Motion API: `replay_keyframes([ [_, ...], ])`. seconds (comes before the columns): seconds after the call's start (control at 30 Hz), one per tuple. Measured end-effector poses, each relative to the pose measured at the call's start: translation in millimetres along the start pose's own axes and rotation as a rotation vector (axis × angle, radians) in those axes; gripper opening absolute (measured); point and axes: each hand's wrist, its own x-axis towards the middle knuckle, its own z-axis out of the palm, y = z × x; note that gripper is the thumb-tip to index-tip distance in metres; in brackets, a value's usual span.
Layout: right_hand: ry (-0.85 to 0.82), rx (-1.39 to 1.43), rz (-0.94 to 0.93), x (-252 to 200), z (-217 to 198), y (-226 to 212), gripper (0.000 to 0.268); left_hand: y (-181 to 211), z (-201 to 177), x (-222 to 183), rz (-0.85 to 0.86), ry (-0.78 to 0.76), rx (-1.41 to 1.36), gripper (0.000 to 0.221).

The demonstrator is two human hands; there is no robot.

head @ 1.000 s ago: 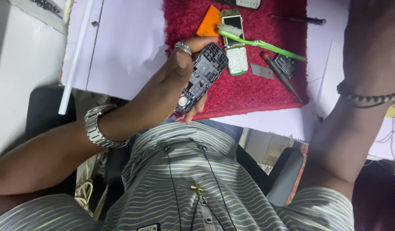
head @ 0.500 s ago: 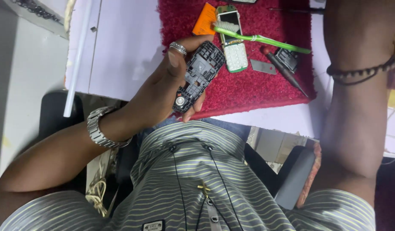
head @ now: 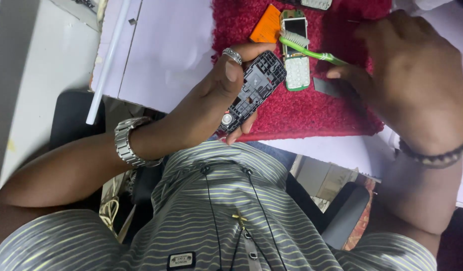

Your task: Cleaning and reassembling components of a mobile phone using a toothbrush and cleaning solution

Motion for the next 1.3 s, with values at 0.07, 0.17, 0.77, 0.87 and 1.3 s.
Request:
replay_keyframes([
  [0.07,0.036,-0.002,-0.044,7,5,-1,0.063,-1,0,0,-0.012,-0.007,-0.008,0.085],
  [0.17,0.052,0.205,-0.127,11,10,0,0.01,-2,1,-1,0.01,-0.004,-0.033,0.082],
  [0.77,0.106,0.886,-0.382,8,13,-30,0.054,-15,1,-2,0.191,0.375,-0.204,0.082],
  [0.87,0.155,0.687,-0.407,5,24,-39,0.053,-13,2,-3,0.233,0.327,-0.192,0.077],
  [1.3,0.326,0.27,-0.467,1,37,-44,0.048,-3,5,-4,0.13,0.355,-0.024,0.074],
])
